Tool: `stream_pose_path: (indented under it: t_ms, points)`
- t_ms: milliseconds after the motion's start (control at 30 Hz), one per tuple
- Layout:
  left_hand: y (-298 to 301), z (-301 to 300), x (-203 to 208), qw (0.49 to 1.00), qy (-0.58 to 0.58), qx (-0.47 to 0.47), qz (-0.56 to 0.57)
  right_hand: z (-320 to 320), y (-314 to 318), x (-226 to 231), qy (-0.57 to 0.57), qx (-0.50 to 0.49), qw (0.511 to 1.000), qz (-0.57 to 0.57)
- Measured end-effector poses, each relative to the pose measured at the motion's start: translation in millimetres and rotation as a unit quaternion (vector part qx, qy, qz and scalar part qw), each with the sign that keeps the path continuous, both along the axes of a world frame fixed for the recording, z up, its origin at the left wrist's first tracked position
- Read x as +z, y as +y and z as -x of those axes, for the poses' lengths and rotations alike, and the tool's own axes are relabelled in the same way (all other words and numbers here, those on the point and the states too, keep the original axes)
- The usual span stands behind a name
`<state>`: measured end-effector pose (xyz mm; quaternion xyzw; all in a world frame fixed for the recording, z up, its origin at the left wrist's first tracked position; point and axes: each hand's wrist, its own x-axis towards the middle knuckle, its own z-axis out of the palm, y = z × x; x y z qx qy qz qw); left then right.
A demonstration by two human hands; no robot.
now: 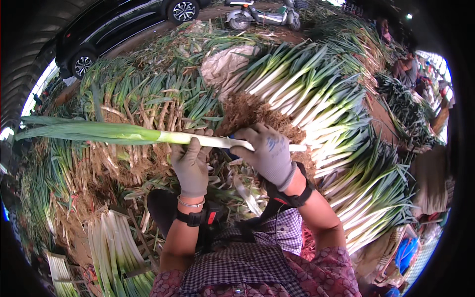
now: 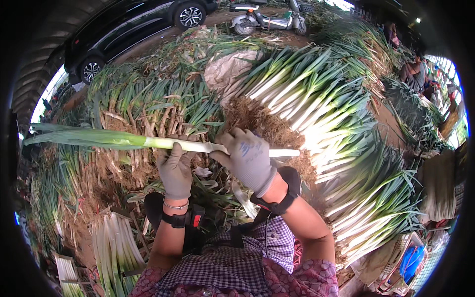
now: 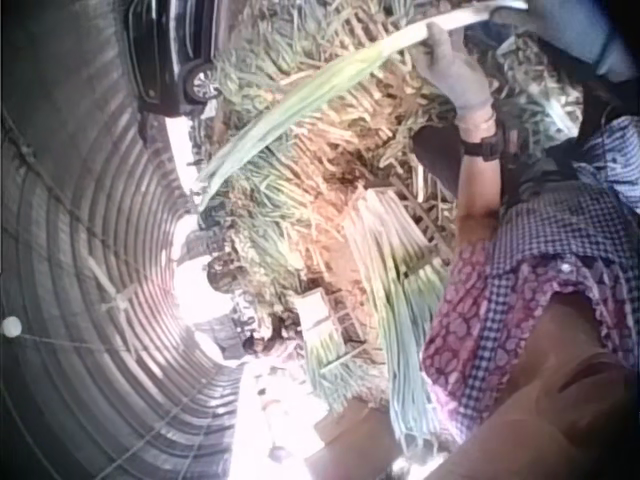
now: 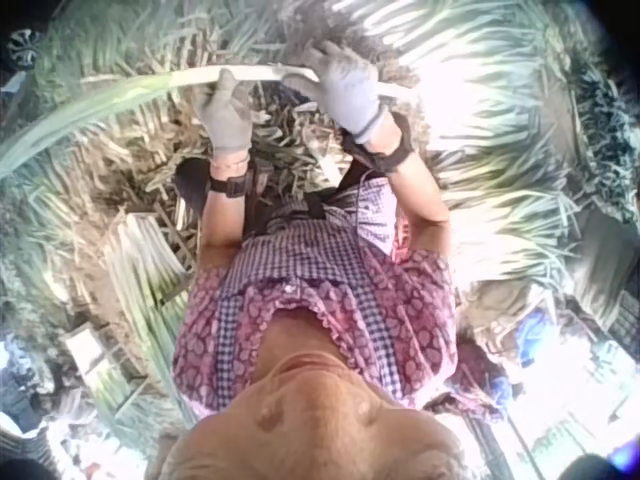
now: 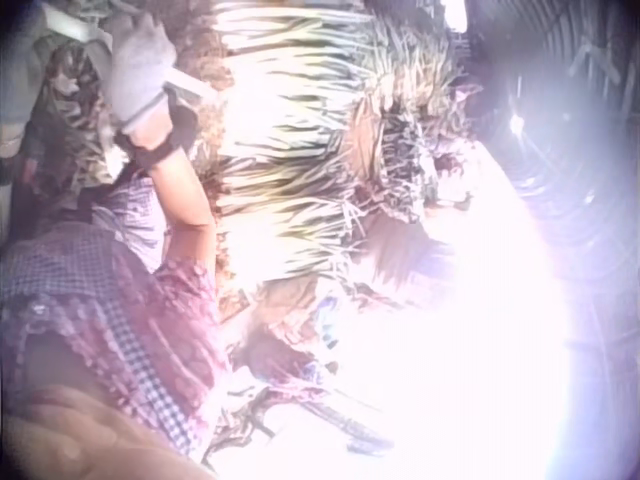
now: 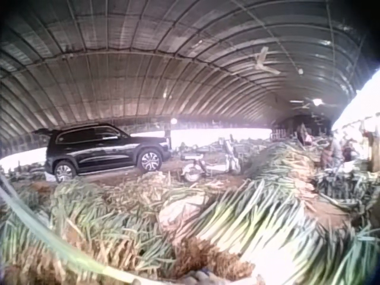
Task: The person cleans leeks by hand, peeling away outer layers, wiping the stalks with a cloth, and shaking off dirt. They then place the cleaned leeks onto a pile before reaching for another one from a separate pile.
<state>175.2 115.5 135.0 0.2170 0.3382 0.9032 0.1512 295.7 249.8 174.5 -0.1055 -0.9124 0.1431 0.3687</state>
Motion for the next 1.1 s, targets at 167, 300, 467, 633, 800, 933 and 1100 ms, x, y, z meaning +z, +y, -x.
stream_pose_path:
  t_ms: [167,300,467,633,800,933,1100]
  points:
    - [0.5,-5.5,1.1,0.999,-0.031,0.011,-0.001,14.8,-5.1,-14.4,-0.04,-0.049,0.988,-0.143]
    - [-8.7,2.9,-4.2,0.999,-0.026,0.005,-0.035,22.7,22.4,-26.0,0.11,0.136,0.975,0.137]
    - [-35.4,26.1,-9.5,0.999,0.005,0.041,-0.026,3.5,35.2,-1.8,0.112,0.227,0.754,0.606]
    - [-43.0,32.5,-2.9,0.998,0.017,0.052,-0.044,-1.4,51.7,18.1,0.153,0.135,0.888,0.412]
    - [-37.6,27.2,0.7,0.997,0.016,0.058,-0.046,57.4,-28.4,4.1,0.065,0.119,0.991,-0.012]
    - [-40.4,24.7,3.4,0.997,-0.003,0.051,-0.064,85.0,-13.8,-13.9,0.149,0.208,0.964,-0.069]
    - [-66.8,39.2,-6.1,0.994,0.002,0.083,-0.069,65.4,-0.4,-14.6,0.228,0.215,0.82,0.479]
